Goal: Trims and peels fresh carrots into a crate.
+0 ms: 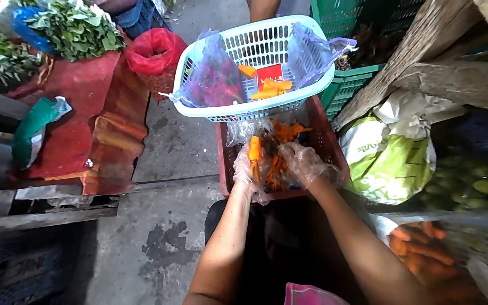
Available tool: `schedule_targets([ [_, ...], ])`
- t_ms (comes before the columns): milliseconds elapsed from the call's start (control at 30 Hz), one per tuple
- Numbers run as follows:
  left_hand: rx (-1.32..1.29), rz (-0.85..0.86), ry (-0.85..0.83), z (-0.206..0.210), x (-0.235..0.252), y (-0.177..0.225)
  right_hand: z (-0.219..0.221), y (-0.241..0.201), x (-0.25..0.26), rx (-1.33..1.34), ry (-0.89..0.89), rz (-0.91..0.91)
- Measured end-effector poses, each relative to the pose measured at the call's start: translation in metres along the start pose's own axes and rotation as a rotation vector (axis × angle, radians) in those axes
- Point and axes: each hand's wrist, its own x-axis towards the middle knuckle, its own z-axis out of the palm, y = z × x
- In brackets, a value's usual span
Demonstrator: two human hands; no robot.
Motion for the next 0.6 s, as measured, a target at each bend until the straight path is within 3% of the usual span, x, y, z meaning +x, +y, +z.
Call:
schedule_targets([
  [167,0.039,0.033,0.009,-0.003,0.000,0.002,0.000,0.001,-0.023,-0.081,-0.049,-0.183],
  [267,0.079,0.056,0.060,-0.001,-0.005,0.002,-0.002,-0.007,-0.028,-0.237,-0.132,-0.132],
  [433,0.156,0.042,0.069,-0.001,-0.001,0.000,-0.003,-0.016,-0.013,-0.323,-0.086,-0.048],
  [533,0.219,0.018,0.042,0.000,-0.003,-0.003,-0.005,0.004,0.021,-0.183,-0.017,-0.021],
  [600,0.211,0.011,-0.017,-0.001,-0.002,0.000,-0.009,0.016,0.028,0.071,0.000,-0.029],
])
